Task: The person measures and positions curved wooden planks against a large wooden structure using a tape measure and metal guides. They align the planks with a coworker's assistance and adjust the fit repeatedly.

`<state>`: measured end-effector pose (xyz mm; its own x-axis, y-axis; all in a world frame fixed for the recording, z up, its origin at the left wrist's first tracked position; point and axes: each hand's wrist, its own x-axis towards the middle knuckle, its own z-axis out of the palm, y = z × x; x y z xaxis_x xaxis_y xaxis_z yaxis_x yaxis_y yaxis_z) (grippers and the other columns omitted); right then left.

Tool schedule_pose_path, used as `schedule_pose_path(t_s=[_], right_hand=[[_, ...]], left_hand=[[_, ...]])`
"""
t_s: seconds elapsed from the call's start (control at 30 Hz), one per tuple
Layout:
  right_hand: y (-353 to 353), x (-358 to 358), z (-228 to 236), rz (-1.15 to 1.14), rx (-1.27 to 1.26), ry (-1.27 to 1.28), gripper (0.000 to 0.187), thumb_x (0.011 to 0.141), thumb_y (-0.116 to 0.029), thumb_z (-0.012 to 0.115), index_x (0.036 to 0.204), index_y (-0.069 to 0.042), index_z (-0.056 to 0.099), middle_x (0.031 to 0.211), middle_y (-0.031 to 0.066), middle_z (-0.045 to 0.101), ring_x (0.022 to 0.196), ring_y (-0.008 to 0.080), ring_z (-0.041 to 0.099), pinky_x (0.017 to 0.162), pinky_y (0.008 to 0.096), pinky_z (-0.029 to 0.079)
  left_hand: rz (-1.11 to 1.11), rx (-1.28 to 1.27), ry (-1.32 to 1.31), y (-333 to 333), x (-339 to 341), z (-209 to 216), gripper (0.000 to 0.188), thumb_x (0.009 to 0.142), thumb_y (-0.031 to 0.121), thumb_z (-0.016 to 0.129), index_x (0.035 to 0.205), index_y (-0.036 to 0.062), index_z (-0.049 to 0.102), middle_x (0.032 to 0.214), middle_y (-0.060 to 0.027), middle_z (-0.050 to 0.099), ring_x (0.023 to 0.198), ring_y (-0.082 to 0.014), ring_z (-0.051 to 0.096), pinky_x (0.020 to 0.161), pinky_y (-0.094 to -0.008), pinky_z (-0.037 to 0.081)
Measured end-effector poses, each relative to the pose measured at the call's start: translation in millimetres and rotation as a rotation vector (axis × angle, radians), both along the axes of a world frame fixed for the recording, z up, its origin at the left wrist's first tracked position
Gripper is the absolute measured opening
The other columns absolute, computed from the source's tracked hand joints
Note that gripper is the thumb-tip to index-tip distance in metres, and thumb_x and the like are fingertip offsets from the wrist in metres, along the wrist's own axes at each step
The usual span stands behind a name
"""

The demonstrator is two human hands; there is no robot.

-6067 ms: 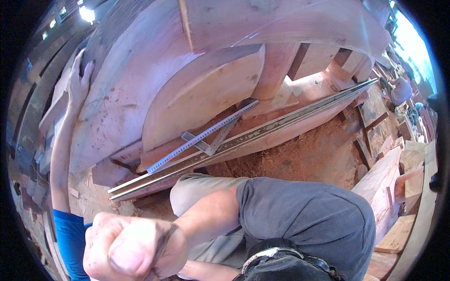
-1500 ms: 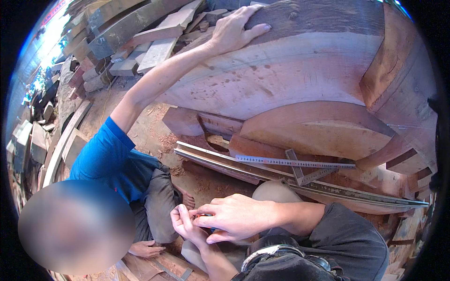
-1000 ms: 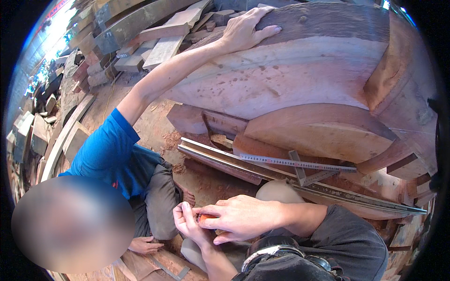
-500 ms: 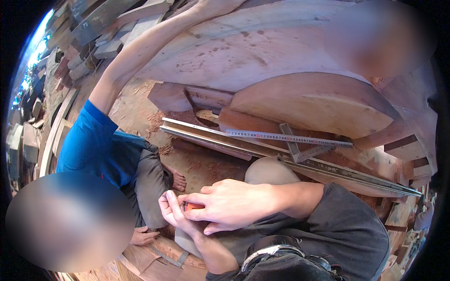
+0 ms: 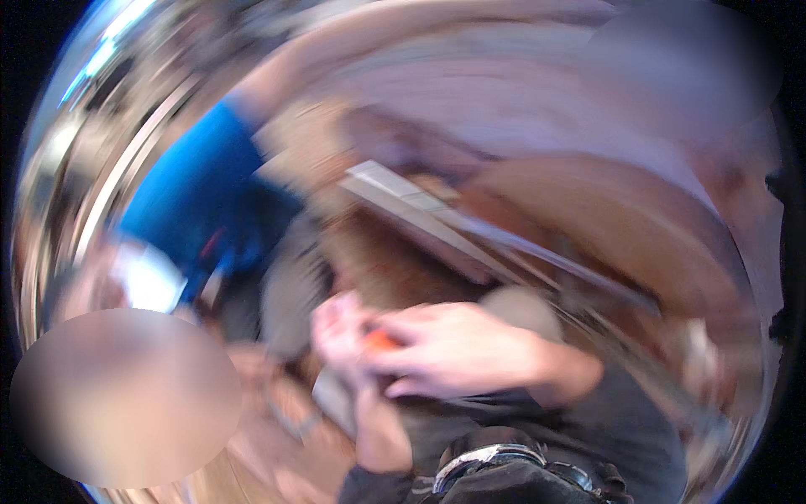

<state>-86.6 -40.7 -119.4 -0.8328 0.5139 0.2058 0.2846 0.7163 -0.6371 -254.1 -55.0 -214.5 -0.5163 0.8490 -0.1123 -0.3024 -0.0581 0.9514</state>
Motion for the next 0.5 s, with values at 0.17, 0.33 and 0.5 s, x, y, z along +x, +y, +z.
schedule_pose_path(t_s=[0.17,0.33,0.5], right_hand=[[2,-9,24,-0.132,0.014,-0.111,0.064,0.084,-0.042,0.078,0.129,0.002,0.066,0.140,0.0269,0.058,0.127,0.0423,0.059,0.106,0.0469,0.048],[1,-40,15,-0.106,-0.165,0.247,0.045,0.097,-0.021,0.066,0.129,0.010,0.062,0.129,0.0253,0.066,0.124,0.0368,0.062,0.108,0.0437,0.046],[-11,-79,-12,0.113,-0.291,0.563,0.024,0.085,0.006,0.072,0.108,0.007,0.064,0.105,0.0169,0.066,0.104,0.0304,0.065,0.096,0.0408,0.050]], left_hand=[[-0.017,0.126,-0.026,4,13,-15,0.028,0.101,0.030,0.068,0.097,0.0034,0.064,0.081,-0.0011,0.061,0.076,-0.0076,0.056,0.066,-0.0294,0.050],[0.073,0.077,0.122,1,22,-5,0.016,0.095,0.012,0.063,0.095,-0.0035,0.059,0.077,-0.0112,0.067,0.069,-0.0089,0.059,0.060,-0.0338,0.048],[0.345,0.194,0.240,-22,13,-1,0.027,0.079,0.017,0.070,0.090,-0.0030,0.055,0.073,-0.0149,0.065,0.068,-0.0138,0.060,0.061,-0.0348,0.048]])
